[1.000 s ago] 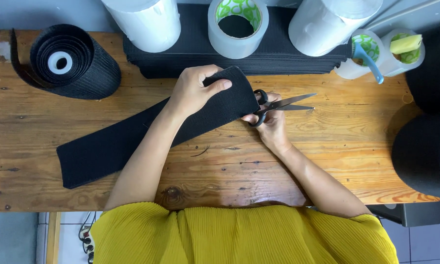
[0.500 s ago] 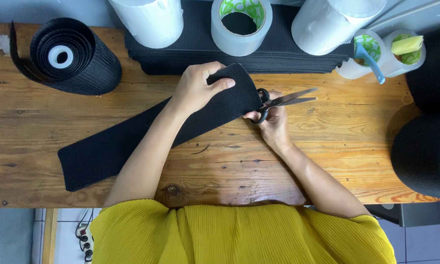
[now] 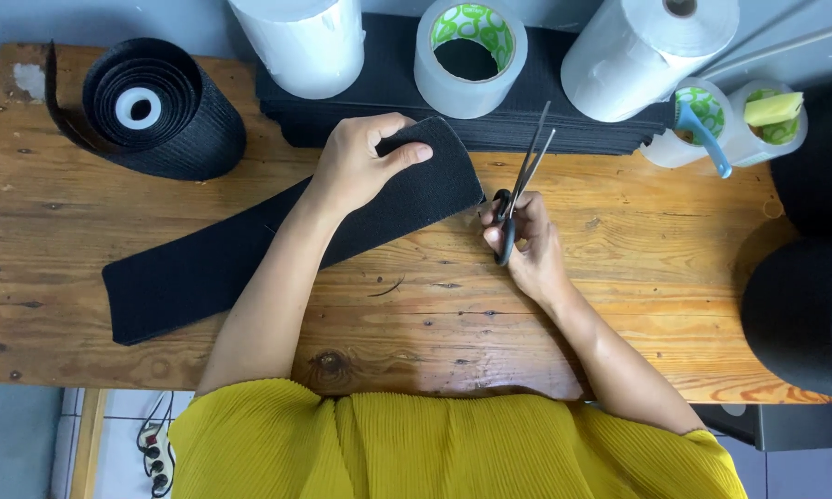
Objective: Trimming loose threads from a black strap using scissors and performing a manual quality inspection.
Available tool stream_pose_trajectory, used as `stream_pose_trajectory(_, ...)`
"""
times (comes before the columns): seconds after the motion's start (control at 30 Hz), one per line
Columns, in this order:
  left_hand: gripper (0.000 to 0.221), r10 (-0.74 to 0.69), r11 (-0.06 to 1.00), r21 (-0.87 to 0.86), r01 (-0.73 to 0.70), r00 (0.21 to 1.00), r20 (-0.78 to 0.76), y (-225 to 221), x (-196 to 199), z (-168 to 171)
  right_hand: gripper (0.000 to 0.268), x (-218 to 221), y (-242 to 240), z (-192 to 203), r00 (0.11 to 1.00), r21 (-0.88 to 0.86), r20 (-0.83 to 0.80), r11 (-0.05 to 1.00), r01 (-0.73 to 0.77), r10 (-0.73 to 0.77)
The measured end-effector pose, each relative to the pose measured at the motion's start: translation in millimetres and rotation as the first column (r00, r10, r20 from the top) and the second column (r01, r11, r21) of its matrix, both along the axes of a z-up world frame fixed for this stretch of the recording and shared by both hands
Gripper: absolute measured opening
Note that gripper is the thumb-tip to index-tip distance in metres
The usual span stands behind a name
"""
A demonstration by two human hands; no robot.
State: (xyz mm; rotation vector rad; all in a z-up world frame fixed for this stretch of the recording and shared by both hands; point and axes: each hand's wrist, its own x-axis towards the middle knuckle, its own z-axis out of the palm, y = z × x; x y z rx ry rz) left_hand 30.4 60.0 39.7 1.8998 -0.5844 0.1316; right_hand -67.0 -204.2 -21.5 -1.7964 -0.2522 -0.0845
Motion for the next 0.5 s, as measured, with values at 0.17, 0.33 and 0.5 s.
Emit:
stream_pose_trajectory(0.17,0.021,0.01,1.0,0.015,-0.01,1.0,0.021,3.6,-1.5,1.1,0.039,-1.8,4.6,15.9,0.998,-0.034,-0.063,0.999,-0.027,0.025)
stream_pose_trajectory(0.33,0.02,0.009,1.0,0.015,-0.009,0.999,0.047,3.8,-0.3,-1.8,0.038,-3.5,5.0,20.1,0.994,-0.071,-0.099,0.996,-0.062,0.055)
stream_pose_trajectory(0.5,0.02,0.016,1.0,0.007,-0.016,0.999,0.038,6.4,3.0,-4.9,0.038,-4.2,0.3,11.1,0.993,-0.145,-0.116,0.989,-0.037,0.02)
